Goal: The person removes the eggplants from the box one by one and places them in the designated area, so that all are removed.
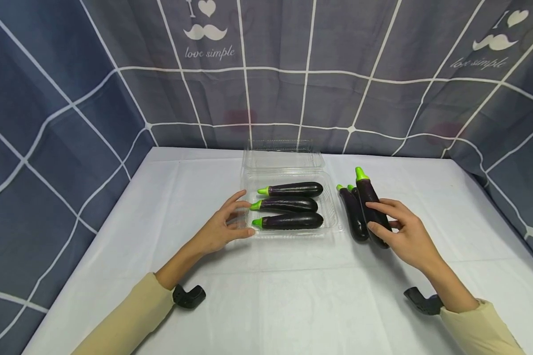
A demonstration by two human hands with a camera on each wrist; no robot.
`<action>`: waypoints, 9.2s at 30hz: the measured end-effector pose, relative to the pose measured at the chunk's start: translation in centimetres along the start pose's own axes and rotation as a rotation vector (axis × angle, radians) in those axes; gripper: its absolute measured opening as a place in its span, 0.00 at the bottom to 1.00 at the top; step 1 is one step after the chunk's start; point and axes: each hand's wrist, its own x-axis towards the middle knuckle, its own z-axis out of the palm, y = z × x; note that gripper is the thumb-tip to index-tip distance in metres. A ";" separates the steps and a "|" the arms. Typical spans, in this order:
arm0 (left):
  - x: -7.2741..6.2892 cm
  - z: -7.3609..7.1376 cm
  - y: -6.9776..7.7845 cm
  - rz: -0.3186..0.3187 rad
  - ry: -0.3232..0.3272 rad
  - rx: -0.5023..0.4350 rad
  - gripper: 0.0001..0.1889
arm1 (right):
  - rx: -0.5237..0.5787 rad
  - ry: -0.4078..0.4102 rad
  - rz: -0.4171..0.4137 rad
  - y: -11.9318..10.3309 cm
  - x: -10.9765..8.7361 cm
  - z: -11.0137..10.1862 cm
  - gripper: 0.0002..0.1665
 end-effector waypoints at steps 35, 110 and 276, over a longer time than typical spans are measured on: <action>-0.2 0.2 0.0 0.005 0.004 -0.025 0.32 | -0.105 -0.025 0.109 3.4 0.9 -3.5 0.20; -0.1 0.1 -0.1 -0.008 0.004 0.003 0.33 | -0.083 0.063 0.221 6.9 0.8 -2.7 0.17; 0.2 0.4 -0.3 0.004 0.026 0.010 0.31 | 0.172 -0.278 -0.234 -4.3 6.3 10.4 0.19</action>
